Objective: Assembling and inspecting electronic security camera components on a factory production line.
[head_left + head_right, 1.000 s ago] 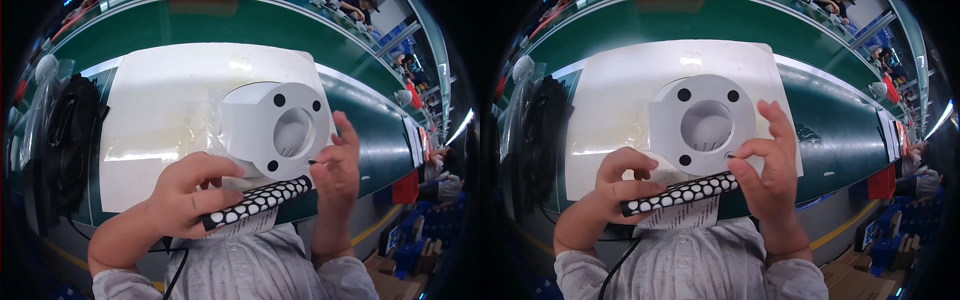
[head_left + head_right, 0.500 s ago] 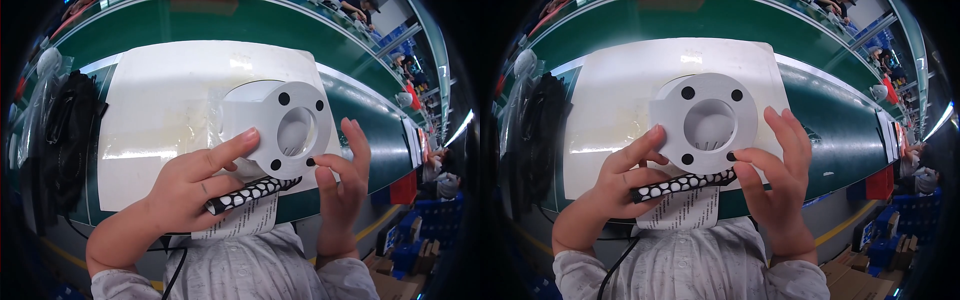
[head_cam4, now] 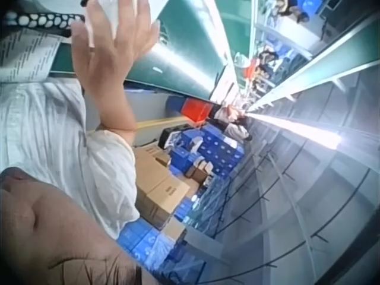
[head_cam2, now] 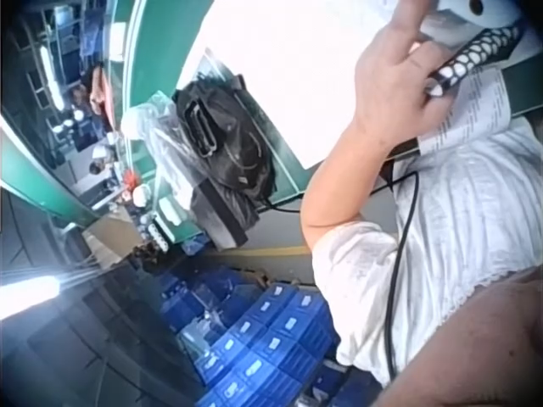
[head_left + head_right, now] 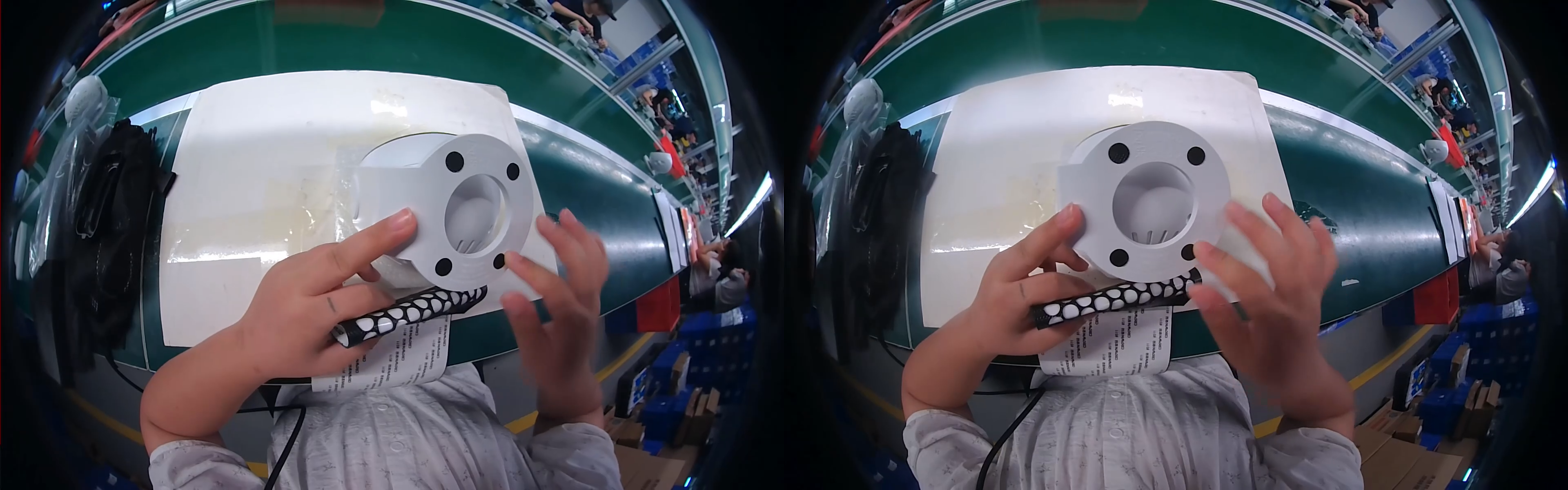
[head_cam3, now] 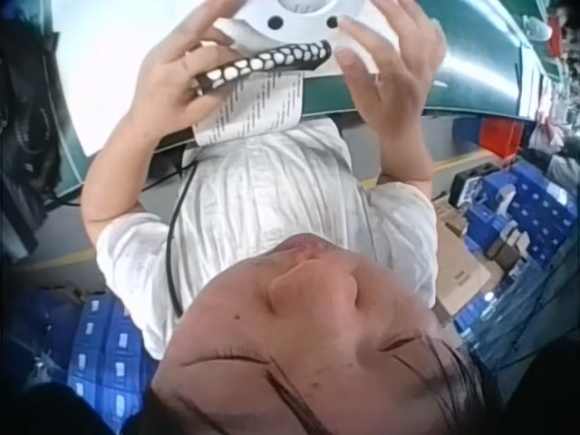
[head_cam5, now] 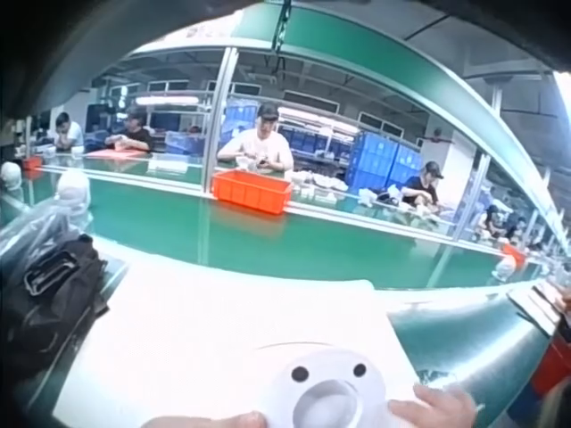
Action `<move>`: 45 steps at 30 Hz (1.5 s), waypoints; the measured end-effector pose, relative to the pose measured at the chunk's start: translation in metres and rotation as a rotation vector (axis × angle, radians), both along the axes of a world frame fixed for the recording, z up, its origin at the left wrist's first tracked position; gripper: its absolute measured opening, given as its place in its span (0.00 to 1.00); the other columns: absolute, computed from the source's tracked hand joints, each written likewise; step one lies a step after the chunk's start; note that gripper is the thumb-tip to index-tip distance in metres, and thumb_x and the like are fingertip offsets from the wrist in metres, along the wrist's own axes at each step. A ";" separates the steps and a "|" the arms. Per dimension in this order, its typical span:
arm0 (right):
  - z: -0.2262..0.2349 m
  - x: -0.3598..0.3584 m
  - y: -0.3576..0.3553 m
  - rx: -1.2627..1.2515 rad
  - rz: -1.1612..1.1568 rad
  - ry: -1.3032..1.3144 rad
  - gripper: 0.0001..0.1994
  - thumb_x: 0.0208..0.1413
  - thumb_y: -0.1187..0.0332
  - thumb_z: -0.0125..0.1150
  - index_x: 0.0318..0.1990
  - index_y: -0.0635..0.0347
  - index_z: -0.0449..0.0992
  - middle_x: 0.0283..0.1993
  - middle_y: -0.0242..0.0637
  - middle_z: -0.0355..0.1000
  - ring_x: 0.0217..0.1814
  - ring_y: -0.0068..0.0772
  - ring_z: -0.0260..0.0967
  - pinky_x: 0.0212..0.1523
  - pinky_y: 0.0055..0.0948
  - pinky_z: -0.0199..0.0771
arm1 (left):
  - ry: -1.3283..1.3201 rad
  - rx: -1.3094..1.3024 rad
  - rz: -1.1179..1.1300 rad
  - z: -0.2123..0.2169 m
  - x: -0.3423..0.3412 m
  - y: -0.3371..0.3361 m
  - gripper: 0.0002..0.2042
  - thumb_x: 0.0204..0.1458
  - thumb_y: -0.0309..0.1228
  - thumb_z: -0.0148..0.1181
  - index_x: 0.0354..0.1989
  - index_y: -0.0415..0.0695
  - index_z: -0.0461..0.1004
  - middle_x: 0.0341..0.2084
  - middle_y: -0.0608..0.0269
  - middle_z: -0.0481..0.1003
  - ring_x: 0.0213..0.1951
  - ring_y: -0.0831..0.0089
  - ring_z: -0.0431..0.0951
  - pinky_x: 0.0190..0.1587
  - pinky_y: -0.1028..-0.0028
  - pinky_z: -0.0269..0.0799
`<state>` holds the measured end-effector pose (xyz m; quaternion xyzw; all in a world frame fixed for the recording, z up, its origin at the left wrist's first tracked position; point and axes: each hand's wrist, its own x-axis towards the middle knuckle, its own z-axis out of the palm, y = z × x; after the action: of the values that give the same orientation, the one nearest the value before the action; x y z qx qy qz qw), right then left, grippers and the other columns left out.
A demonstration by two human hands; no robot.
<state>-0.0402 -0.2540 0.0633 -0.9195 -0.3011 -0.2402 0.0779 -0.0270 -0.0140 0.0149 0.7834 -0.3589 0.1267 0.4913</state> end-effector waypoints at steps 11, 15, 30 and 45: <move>-0.012 0.069 0.012 1.289 0.340 0.982 0.17 0.52 0.64 0.51 0.45 0.66 0.62 0.41 0.35 0.64 0.42 0.20 0.60 0.45 0.19 0.59 | -0.067 -0.015 -0.080 -0.003 0.004 0.006 0.10 0.30 0.25 0.58 0.26 0.43 0.72 0.54 0.54 0.59 0.30 0.67 0.72 0.33 0.75 0.69; 0.019 0.089 0.010 0.824 0.176 1.141 0.10 0.50 0.65 0.54 0.32 0.65 0.70 0.27 0.29 0.67 0.30 0.15 0.60 0.30 0.15 0.60 | -0.042 0.001 -0.119 -0.002 0.006 0.009 0.10 0.31 0.26 0.58 0.26 0.44 0.71 0.55 0.54 0.57 0.28 0.67 0.71 0.32 0.74 0.68; -0.019 0.280 0.057 0.577 -0.125 0.260 0.09 0.51 0.64 0.50 0.29 0.59 0.71 0.29 0.33 0.68 0.30 0.26 0.66 0.33 0.26 0.67 | 0.466 -0.235 -0.141 -0.013 0.014 0.012 0.11 0.35 0.22 0.63 0.31 0.42 0.74 0.57 0.49 0.50 0.39 0.70 0.67 0.43 0.74 0.63; -0.088 0.315 0.012 0.152 -0.202 0.228 0.17 0.52 0.61 0.45 0.44 0.62 0.69 0.46 0.44 0.66 0.46 0.46 0.62 0.48 0.34 0.61 | 0.451 -0.255 -0.167 -0.019 0.020 0.013 0.11 0.36 0.22 0.63 0.31 0.41 0.72 0.53 0.54 0.57 0.39 0.72 0.67 0.44 0.74 0.63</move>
<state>0.2752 -0.2418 -0.0249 -0.9580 -0.1772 -0.1629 0.1561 -0.0072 -0.0009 -0.0044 0.6912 -0.2846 -0.0477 0.6625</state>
